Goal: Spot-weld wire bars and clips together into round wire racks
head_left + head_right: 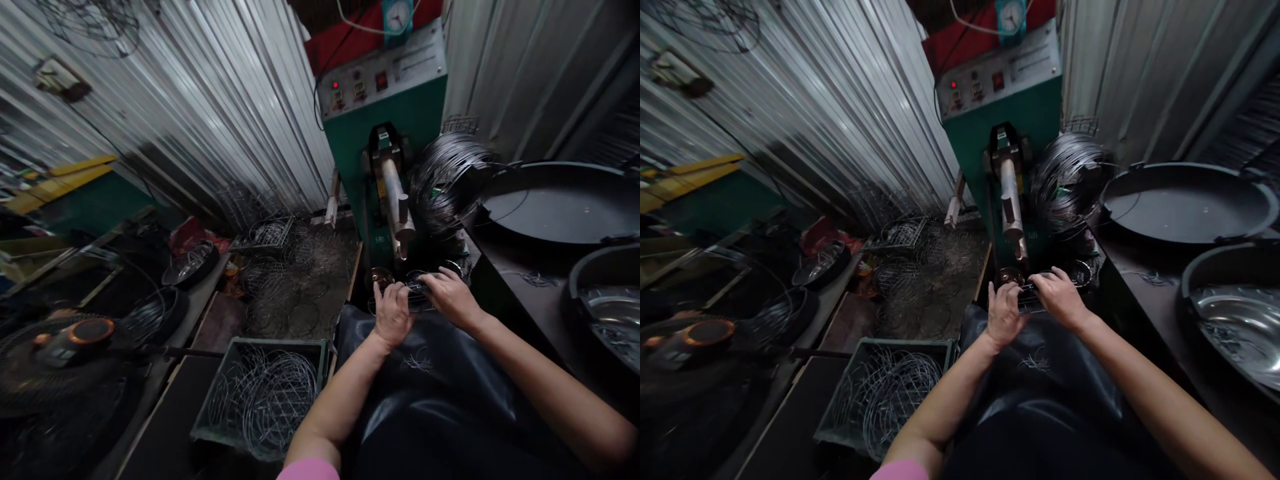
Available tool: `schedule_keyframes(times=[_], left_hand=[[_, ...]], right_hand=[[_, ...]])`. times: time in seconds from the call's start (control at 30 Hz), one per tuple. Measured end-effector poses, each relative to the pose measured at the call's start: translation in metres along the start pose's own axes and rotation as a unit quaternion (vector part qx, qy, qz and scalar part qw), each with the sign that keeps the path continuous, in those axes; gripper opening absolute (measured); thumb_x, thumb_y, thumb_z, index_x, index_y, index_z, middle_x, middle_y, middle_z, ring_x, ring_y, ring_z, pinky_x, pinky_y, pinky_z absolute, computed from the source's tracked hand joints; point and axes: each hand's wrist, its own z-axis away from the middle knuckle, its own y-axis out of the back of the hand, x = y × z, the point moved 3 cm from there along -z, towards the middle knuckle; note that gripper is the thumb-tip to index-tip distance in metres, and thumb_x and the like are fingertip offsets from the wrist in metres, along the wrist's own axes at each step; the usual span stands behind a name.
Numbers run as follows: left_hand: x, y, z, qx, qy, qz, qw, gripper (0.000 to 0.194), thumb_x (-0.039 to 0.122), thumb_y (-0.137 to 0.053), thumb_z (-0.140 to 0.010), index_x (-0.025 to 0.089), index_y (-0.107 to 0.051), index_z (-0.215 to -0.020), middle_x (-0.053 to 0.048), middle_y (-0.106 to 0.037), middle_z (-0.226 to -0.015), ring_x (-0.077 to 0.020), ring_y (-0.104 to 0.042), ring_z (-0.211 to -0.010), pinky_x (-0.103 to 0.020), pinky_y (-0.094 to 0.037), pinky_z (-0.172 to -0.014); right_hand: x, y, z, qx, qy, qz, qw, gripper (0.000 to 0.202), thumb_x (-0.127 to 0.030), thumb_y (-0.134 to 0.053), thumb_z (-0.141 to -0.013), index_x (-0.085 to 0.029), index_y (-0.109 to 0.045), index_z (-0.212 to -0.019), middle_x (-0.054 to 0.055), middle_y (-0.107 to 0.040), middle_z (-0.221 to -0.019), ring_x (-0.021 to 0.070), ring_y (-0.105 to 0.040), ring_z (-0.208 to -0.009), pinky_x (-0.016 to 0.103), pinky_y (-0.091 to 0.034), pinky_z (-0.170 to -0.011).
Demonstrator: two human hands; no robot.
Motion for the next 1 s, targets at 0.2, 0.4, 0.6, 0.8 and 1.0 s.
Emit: schedule_keyframes(times=[0.2, 0.4, 0.6, 0.8, 1.0], left_hand=[[0.013, -0.006, 0.006, -0.008, 0.026, -0.052, 0.998, 0.055, 0.029, -0.069, -0.066, 0.018, -0.045, -0.115, -0.011, -0.057, -0.112, -0.0268, -0.051, -0.104, -0.056, -0.028, -0.102], [0.022, -0.020, 0.007, -0.016, 0.051, -0.103, 0.993, 0.049, 0.030, -0.065, -0.068, 0.014, -0.047, -0.112, -0.012, -0.056, -0.110, -0.0263, -0.050, -0.101, -0.052, -0.030, -0.101], [0.015, -0.025, 0.010, -0.014, 0.029, -0.112, 0.993, 0.045, 0.028, -0.060, -0.068, 0.014, -0.047, -0.109, -0.011, -0.056, -0.106, -0.0250, -0.049, -0.097, -0.049, -0.035, -0.097], [0.015, -0.022, 0.011, -0.022, 0.016, -0.112, 0.993, 0.046, 0.029, -0.062, -0.068, 0.014, -0.047, -0.109, -0.011, -0.055, -0.107, -0.0250, -0.049, -0.098, -0.051, -0.033, -0.099], [0.015, -0.026, 0.010, -0.025, 0.012, -0.127, 0.992, 0.045, 0.036, -0.063, -0.070, 0.015, -0.048, -0.107, -0.011, -0.056, -0.105, -0.0251, -0.049, -0.094, -0.052, -0.035, -0.095]], right_hand=[[0.001, 0.004, 0.010, -0.026, -0.023, 0.003, 0.999, 0.018, -0.012, -0.047, -0.080, -0.018, -0.057, -0.095, 0.007, -0.068, -0.086, 0.0211, -0.060, -0.085, 0.036, -0.039, -0.089], [0.002, 0.005, 0.013, -0.084, -0.041, 0.020, 0.995, 0.017, -0.011, -0.052, -0.076, -0.016, -0.057, -0.091, 0.008, -0.066, -0.083, 0.0228, -0.057, -0.083, 0.034, -0.038, -0.082], [0.004, 0.007, 0.017, -0.125, -0.065, 0.008, 0.990, 0.014, -0.014, -0.055, -0.076, -0.015, -0.057, -0.090, 0.009, -0.064, -0.084, 0.0233, -0.055, -0.082, 0.031, -0.038, -0.072], [0.008, 0.000, 0.020, -0.130, -0.099, -0.065, 0.984, 0.017, -0.013, -0.054, -0.078, -0.017, -0.056, -0.095, 0.008, -0.063, -0.090, 0.0207, -0.056, -0.083, 0.028, -0.040, -0.070], [0.008, 0.002, 0.018, -0.181, -0.088, -0.075, 0.977, 0.022, -0.010, -0.053, -0.076, -0.017, -0.056, -0.096, 0.008, -0.062, -0.088, 0.0201, -0.055, -0.083, 0.027, -0.041, -0.070]])
